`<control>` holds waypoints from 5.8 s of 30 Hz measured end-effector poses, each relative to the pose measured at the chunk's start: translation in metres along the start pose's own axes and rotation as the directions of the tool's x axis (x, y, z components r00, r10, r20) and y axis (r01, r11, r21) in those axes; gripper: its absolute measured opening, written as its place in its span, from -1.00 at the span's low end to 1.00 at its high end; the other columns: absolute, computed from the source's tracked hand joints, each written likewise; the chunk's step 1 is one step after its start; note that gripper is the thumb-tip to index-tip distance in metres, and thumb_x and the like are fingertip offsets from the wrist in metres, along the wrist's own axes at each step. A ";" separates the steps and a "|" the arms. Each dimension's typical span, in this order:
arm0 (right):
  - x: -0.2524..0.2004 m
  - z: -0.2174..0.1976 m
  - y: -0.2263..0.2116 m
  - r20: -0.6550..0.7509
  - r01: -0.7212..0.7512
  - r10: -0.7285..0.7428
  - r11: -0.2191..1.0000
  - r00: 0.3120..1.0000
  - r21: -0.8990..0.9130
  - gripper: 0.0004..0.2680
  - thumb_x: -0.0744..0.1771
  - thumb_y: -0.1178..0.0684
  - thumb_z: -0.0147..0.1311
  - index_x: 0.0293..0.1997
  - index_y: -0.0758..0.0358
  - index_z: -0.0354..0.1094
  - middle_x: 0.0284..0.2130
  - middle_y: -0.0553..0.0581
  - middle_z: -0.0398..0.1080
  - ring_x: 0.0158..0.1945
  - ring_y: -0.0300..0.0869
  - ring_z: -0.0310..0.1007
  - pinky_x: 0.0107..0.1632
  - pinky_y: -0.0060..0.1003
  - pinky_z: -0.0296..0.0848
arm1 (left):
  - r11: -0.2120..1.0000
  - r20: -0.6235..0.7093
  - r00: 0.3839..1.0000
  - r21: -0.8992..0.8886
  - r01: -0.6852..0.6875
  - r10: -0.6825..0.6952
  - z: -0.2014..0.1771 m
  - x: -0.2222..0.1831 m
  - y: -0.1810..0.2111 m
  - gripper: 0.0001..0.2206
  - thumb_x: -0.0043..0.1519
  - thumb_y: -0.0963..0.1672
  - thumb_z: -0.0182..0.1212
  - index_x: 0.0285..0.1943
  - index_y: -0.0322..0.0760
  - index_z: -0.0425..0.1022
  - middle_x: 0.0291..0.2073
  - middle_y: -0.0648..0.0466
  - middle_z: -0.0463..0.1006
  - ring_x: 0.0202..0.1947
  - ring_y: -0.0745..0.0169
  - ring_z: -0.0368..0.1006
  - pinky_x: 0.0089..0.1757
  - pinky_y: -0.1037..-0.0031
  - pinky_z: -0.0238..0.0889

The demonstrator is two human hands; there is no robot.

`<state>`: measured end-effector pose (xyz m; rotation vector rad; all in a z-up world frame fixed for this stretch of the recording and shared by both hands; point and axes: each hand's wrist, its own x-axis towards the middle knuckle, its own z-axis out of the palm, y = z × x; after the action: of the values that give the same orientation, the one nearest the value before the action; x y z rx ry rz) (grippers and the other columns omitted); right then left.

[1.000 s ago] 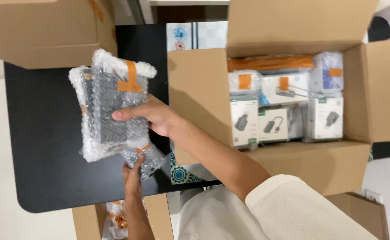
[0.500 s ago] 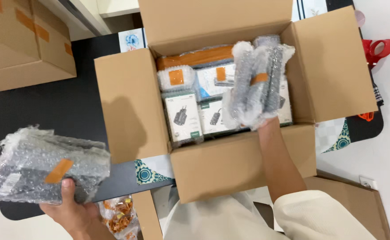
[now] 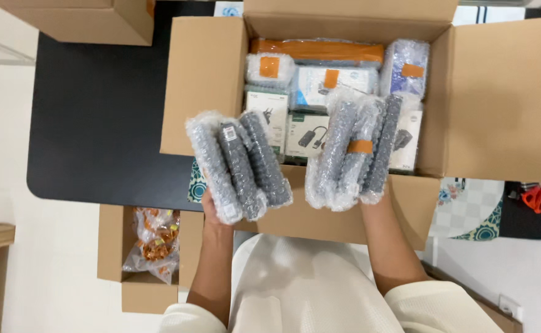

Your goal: The person places several small boxed items and bubble-wrapped components into a large cardboard shipping box, arranging them to fit inside.

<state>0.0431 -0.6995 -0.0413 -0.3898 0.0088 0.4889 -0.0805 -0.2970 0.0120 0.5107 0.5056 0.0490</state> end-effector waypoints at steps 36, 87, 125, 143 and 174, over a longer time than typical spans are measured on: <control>0.181 0.164 0.488 -0.763 -0.692 -0.050 0.387 0.644 -0.610 -0.14 0.08 -0.17 0.66 0.40 0.48 0.12 0.29 0.51 0.25 0.45 0.25 0.17 0.37 0.16 0.17 | 0.425 -0.407 0.771 0.883 0.197 0.489 -0.342 0.132 0.213 -0.29 0.08 0.30 0.49 0.32 0.05 0.55 0.00 0.04 0.69 0.11 0.01 0.57 0.13 0.23 0.46; 0.048 0.249 0.221 0.798 0.822 -0.197 0.122 0.569 -0.556 -0.78 0.38 0.03 0.19 0.01 0.41 0.45 -0.02 0.52 0.41 0.18 0.54 0.41 0.16 0.44 0.46 | 0.876 -0.119 0.940 0.415 -0.244 0.319 -0.048 -0.043 0.091 -0.33 0.38 0.22 -0.17 0.43 -0.28 0.36 -0.01 0.07 0.66 -0.09 0.37 0.59 -0.17 0.56 0.49; 0.016 0.081 -0.043 -0.630 -0.674 -0.257 -0.150 0.733 -0.723 -0.31 0.22 -0.01 0.37 0.43 0.28 -0.08 0.22 0.61 0.30 0.35 0.39 0.27 0.37 0.26 0.22 | -0.479 0.377 0.798 0.651 -0.589 -0.470 0.131 0.140 -0.134 -0.38 0.32 -0.06 0.28 0.60 0.07 0.18 0.51 -0.09 0.15 0.48 -0.29 0.11 0.22 -0.25 0.22; 0.044 0.091 -0.053 -0.741 -0.690 -0.030 -0.392 0.671 -0.608 -0.26 0.29 -0.18 0.20 0.58 0.42 -0.17 0.37 0.55 0.18 0.45 0.32 0.16 0.38 0.21 0.23 | -0.417 0.559 0.745 0.618 -0.667 -0.363 0.122 0.214 -0.190 -0.61 0.34 -0.02 0.24 0.24 -0.33 0.46 0.08 -0.13 0.47 0.18 -0.14 0.46 0.08 0.16 0.43; 0.083 0.115 -0.020 -0.336 0.136 0.286 -0.904 0.897 -0.406 -0.47 0.28 -0.15 0.33 0.40 0.03 0.23 0.45 0.34 -0.12 0.45 0.50 -0.04 0.27 0.21 0.47 | -0.478 0.550 0.703 0.517 -0.711 -0.451 0.131 0.196 -0.168 -0.45 0.22 -0.17 0.27 0.42 -0.40 0.24 0.14 -0.14 0.36 0.16 -0.15 0.37 -0.01 0.17 0.50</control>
<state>0.1165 -0.6356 0.0640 -2.9788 -0.9609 0.8416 0.1408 -0.4707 -0.0584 2.5758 -0.6961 -0.3430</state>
